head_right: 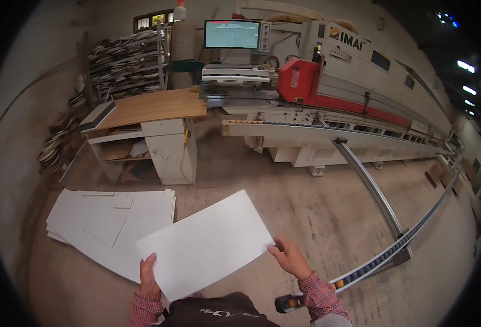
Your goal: The person operates a CNC machine, places a white sheet on the machine, and uses a computer to control the process. They then retrieve the processed sheet and hand it to a coworker.
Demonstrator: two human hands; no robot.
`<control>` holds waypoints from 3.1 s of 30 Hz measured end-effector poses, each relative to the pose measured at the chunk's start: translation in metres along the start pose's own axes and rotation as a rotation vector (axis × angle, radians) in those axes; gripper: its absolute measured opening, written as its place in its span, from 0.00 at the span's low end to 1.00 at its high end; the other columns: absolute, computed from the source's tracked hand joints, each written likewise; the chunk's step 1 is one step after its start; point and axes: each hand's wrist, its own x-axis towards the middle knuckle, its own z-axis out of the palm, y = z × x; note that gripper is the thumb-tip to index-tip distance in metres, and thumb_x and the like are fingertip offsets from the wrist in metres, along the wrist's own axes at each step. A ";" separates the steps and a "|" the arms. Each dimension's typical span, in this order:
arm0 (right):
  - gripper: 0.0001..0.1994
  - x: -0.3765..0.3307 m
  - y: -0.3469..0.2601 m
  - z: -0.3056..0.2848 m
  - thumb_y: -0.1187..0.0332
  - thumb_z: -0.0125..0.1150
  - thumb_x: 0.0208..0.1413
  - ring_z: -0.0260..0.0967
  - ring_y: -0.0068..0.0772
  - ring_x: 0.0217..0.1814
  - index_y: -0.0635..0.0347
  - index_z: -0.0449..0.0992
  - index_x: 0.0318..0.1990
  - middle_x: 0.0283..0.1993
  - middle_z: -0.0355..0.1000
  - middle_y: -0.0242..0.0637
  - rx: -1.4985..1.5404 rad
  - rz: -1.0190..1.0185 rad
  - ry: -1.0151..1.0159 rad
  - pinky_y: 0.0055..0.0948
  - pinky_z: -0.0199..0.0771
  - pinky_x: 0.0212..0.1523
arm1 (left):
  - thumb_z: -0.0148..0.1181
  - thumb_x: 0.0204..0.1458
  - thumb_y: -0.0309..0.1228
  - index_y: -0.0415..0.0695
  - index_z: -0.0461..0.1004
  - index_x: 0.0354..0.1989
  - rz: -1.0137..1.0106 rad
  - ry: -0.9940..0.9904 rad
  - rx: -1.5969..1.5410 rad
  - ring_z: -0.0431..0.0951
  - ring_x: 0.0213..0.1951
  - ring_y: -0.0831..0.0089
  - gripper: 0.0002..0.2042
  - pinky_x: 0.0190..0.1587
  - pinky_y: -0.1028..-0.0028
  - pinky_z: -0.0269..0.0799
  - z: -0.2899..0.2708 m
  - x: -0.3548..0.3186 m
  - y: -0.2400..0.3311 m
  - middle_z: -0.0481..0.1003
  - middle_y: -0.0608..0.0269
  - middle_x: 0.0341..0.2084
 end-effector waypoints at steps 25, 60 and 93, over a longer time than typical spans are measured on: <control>0.18 0.566 0.049 -0.008 0.54 0.52 0.69 0.67 0.17 0.22 0.63 0.77 0.41 0.26 0.72 0.27 0.596 0.214 0.285 0.20 0.67 0.19 | 0.56 0.60 0.31 0.33 0.68 0.54 0.292 -0.315 0.654 0.74 0.46 0.72 0.17 0.52 0.73 0.69 0.149 0.734 -0.001 0.74 0.60 0.44; 0.13 0.920 0.203 -0.036 0.60 0.59 0.66 0.80 0.35 0.44 0.59 0.70 0.49 0.46 0.78 0.43 1.107 0.640 0.077 0.39 0.85 0.37 | 0.59 0.54 0.38 0.35 0.64 0.60 0.738 -0.482 1.881 0.58 0.65 0.42 0.28 0.67 0.45 0.50 0.315 1.131 -0.129 0.63 0.41 0.60; 0.22 1.258 0.040 -0.191 0.56 0.63 0.57 0.68 0.54 0.54 0.62 0.71 0.51 0.52 0.70 0.48 -0.632 -0.439 0.627 0.48 0.70 0.52 | 0.57 0.54 0.42 0.46 0.73 0.36 0.920 -0.180 1.957 0.70 0.44 0.58 0.12 0.53 0.56 0.60 0.323 1.163 -0.160 0.70 0.57 0.35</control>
